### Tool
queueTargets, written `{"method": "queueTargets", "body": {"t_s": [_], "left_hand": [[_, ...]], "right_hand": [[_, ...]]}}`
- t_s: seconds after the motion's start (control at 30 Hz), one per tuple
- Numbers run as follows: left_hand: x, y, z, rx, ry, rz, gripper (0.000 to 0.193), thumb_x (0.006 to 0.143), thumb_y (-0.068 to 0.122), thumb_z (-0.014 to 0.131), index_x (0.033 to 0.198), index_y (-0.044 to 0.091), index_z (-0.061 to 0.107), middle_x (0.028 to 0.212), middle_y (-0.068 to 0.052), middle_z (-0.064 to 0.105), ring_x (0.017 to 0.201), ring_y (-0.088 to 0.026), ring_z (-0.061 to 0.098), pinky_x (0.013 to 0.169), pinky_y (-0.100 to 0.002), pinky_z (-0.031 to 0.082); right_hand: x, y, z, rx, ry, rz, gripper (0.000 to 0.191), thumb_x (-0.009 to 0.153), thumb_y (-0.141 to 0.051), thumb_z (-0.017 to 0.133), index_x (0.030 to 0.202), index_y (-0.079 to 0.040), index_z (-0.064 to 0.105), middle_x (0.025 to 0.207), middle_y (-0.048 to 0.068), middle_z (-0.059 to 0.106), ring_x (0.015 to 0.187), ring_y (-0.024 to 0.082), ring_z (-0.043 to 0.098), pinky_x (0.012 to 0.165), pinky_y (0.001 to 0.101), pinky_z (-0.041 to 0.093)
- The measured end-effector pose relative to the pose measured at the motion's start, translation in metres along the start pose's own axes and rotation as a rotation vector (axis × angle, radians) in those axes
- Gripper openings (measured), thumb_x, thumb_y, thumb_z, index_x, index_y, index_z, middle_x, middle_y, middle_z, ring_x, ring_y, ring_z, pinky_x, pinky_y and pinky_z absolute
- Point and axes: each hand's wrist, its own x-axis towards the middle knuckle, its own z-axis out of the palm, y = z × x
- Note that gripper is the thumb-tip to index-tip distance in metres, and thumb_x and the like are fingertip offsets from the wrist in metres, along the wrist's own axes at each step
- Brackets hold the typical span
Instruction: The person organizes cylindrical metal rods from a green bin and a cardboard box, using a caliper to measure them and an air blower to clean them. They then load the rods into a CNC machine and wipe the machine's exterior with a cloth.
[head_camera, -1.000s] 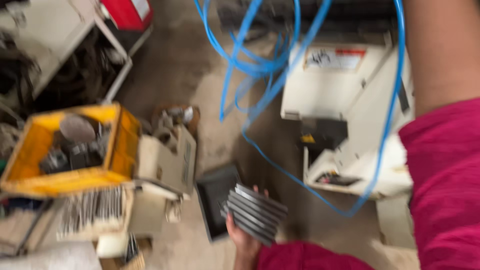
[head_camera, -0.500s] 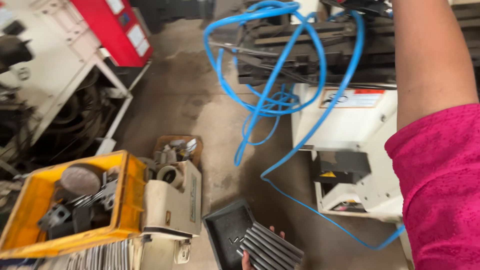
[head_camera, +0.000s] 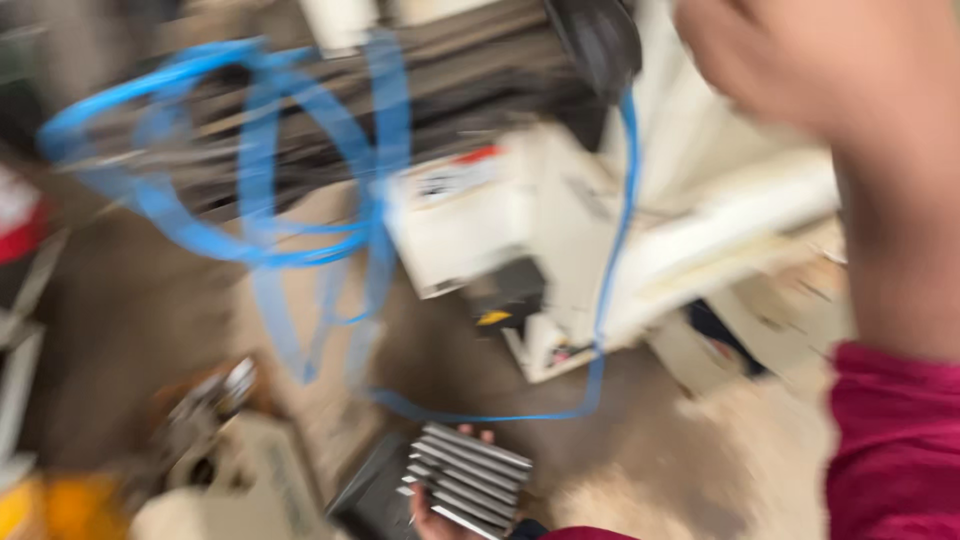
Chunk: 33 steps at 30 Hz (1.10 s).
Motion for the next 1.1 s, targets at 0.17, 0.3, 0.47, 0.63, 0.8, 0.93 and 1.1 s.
{"method": "queueTargets", "body": {"t_s": [0.17, 0.3, 0.47, 0.63, 0.8, 0.93, 1.1], "left_hand": [[-0.004, -0.022, 0.03, 0.004, -0.101, -0.33, 0.076, 0.097, 0.056, 0.058, 0.161, 0.022, 0.037, 0.164, -0.022, 0.032, 0.149, -0.052, 0.025, 0.114, -0.074, 0.025], [-0.038, -0.063, 0.054, 0.263, 0.086, -0.507, 0.082, 0.091, 0.062, 0.058, 0.161, 0.026, 0.035, 0.169, -0.014, 0.028, 0.154, -0.047, 0.022, 0.115, -0.067, 0.026], [-0.1, -0.131, 0.067, 0.224, 0.042, -0.787, 0.078, 0.096, 0.06, 0.057, 0.162, 0.024, 0.036, 0.171, -0.014, 0.026, 0.155, -0.047, 0.02, 0.118, -0.067, 0.023], [-0.172, -0.203, 0.066, 0.307, 0.036, -1.04, 0.075, 0.093, 0.06, 0.06, 0.158, 0.027, 0.042, 0.167, -0.015, 0.035, 0.156, -0.047, 0.026, 0.124, -0.063, 0.027], [-0.248, -0.276, 0.072, 0.253, 0.119, -1.281, 0.077, 0.092, 0.061, 0.063, 0.154, 0.019, 0.046, 0.159, -0.016, 0.044, 0.15, -0.046, 0.035, 0.12, -0.063, 0.034], [-0.287, -0.33, 0.082, 0.174, 0.053, -1.446, 0.076, 0.096, 0.059, 0.064, 0.155, 0.013, 0.048, 0.157, -0.021, 0.046, 0.147, -0.046, 0.037, 0.118, -0.063, 0.034], [-0.31, -0.405, 0.08, 0.227, 0.109, -1.456, 0.076, 0.093, 0.055, 0.064, 0.154, 0.013, 0.048, 0.156, -0.015, 0.046, 0.151, -0.038, 0.035, 0.129, -0.059, 0.032]], "right_hand": [[-0.276, -0.068, -0.058, 0.253, 0.513, 0.314, 0.027, 0.089, -0.024, 0.067, 0.073, -0.015, 0.048, 0.061, -0.001, 0.04, 0.052, 0.012, 0.033, 0.054, 0.0265, 0.029], [-0.512, -0.162, 0.026, 0.712, 1.303, 0.599, 0.031, 0.089, -0.026, 0.068, 0.068, -0.015, 0.047, 0.056, -0.002, 0.037, 0.048, 0.011, 0.03, 0.051, 0.0258, 0.027], [-0.679, -0.38, 0.147, 1.29, 2.007, 1.093, 0.023, 0.082, -0.026, 0.072, 0.09, -0.007, 0.062, 0.078, 0.006, 0.056, 0.066, 0.019, 0.049, 0.067, 0.032, 0.042], [-0.694, -0.551, 0.198, 0.907, 1.891, 1.808, 0.027, 0.077, -0.019, 0.073, 0.102, -0.017, 0.064, 0.113, 0.005, 0.065, 0.13, 0.028, 0.052, 0.111, 0.0597, 0.042], [-0.681, -0.611, 0.181, 0.884, 1.163, 1.207, 0.036, 0.107, -0.041, 0.062, 0.129, -0.013, 0.064, 0.137, 0.011, 0.063, 0.149, 0.035, 0.05, 0.13, 0.0645, 0.03], [-0.658, -0.625, 0.165, 1.01, 0.715, 1.728, 0.061, 0.099, -0.06, 0.039, 0.136, -0.018, 0.064, 0.162, 0.011, 0.045, 0.153, 0.033, 0.034, 0.126, 0.054, 0.021], [-0.681, -0.644, 0.151, 0.883, 0.996, 1.66, 0.069, 0.102, -0.064, 0.04, 0.14, -0.01, 0.063, 0.166, 0.017, 0.04, 0.16, 0.034, 0.024, 0.127, 0.0524, 0.016]]}}
